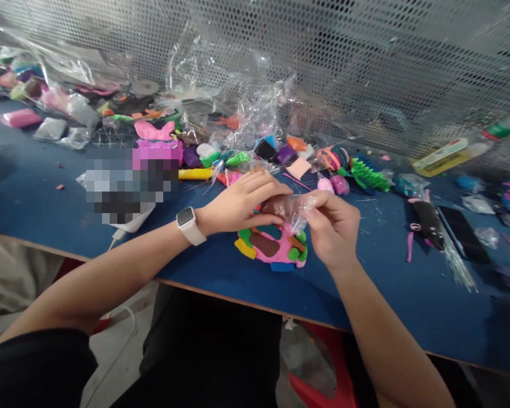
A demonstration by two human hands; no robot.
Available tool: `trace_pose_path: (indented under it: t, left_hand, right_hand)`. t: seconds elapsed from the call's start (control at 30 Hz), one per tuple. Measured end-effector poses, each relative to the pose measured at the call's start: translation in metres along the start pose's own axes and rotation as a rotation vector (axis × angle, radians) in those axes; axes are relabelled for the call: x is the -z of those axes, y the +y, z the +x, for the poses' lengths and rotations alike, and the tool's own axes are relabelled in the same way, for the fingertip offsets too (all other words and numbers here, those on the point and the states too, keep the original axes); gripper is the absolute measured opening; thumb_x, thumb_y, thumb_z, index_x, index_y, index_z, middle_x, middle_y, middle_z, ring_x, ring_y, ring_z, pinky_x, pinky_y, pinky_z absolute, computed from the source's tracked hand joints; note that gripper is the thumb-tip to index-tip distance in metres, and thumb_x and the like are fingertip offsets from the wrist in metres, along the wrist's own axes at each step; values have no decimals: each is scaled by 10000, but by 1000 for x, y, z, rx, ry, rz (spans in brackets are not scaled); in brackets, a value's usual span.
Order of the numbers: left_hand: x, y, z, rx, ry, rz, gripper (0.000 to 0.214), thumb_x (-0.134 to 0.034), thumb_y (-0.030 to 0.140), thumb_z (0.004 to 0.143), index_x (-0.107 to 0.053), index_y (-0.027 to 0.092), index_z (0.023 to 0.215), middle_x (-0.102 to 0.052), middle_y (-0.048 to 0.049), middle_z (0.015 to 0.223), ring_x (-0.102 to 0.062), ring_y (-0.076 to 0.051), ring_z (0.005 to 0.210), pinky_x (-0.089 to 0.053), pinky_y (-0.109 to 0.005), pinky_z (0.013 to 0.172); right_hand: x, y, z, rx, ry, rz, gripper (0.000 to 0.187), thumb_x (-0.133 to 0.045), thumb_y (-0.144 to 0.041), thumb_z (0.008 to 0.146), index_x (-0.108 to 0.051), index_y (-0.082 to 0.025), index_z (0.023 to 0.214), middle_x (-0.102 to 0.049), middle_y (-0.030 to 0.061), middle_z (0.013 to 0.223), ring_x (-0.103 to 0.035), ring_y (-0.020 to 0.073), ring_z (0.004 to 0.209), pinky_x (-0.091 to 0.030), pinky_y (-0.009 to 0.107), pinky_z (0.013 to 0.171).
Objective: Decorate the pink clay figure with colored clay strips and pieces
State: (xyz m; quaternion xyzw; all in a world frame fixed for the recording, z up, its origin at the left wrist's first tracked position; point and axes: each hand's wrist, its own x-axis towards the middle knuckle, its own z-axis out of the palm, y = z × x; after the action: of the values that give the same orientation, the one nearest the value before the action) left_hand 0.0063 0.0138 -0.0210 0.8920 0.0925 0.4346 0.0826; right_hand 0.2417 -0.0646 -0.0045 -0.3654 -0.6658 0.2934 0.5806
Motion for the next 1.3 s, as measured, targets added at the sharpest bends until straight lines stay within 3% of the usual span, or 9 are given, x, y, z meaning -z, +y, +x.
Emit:
trace_pose_path:
  t: [0.13,0.27,0.4,0.53,0.63,0.8,1.0,1.17,1.3]
  left_hand:
    - [-2,0,-3,102,86,27,464,-747,523,1118,-669,226,1465,-752,-133,1290,-757,-289,1184,-656,-453,1027]
    - [-2,0,-4,168,119,-17,424,-805,454,1087,-710,238,1439,-744,-120,1305,-752,-288,1216,-654,-463,1063]
    - [-1,-1,-2,204,148,-64,389,-843,437,1060,-749,227,1373,-773,-114,1275,-749,-274,1197,-643,-445,1060]
    - [-1,0,-1,217,78,-120,417,-833,456,1065,-744,212,1392,-804,-120,1260,-767,-266,1166,-636,-419,1036]
    - [-2,4,-1,252,46,-108,411,-805,447,1084,-735,203,1407,-814,-125,1269,-782,-264,1168,-634,-405,1022]
    - [-2,10,0,348,40,-98,381,-799,428,1083,-749,209,1390,-824,-107,1281,-797,-257,1159,-626,-380,1004]
    - [-2,8,2,364,113,-242,555,-766,644,1075,-744,182,1382,-830,-132,1251,-791,-243,1059,-601,-337,907]
    - [-1,12,5,385,137,-257,520,-720,652,1099,-737,184,1325,-820,-118,1208,-756,-212,972,-567,-321,841]
    - [-1,15,7,399,127,-276,499,-710,640,1105,-734,188,1314,-818,-100,1169,-728,-194,917,-555,-317,816]
  right_hand:
    - [-5,-4,3,89,181,-119,218,-945,-302,878,-730,-267,867,-782,26,1045,-763,204,944,-648,334,745]
    - [-1,-9,1,11,90,-195,46,-899,-320,935,-869,-288,947,-821,69,1187,-811,272,1093,-698,379,732]
    - [2,-5,-3,-93,-25,-80,210,-845,-429,1008,-909,-309,1169,-805,108,1376,-815,332,1227,-740,426,736]
    - [0,5,-1,-110,-22,-12,288,-968,-540,913,-869,-299,1038,-817,87,1284,-787,331,1299,-743,505,984]
    - [-1,9,0,-129,-11,-12,292,-946,-555,951,-838,-286,980,-808,86,1247,-788,317,1278,-694,562,1119]
    - [-1,8,0,-101,-36,10,247,-867,-526,1031,-829,-282,1040,-801,102,1319,-790,325,1307,-711,562,1081]
    - [-5,0,-2,23,1,-215,250,-835,-520,1039,-840,-281,1111,-796,125,1349,-794,328,1256,-742,440,809]
    - [-2,3,-3,-48,-34,-93,244,-898,-501,998,-805,-279,962,-756,108,1325,-786,322,1282,-755,481,913]
    - [0,12,-4,-78,-61,-5,325,-898,-603,982,-783,-298,992,-740,96,1354,-770,341,1335,-750,559,1005]
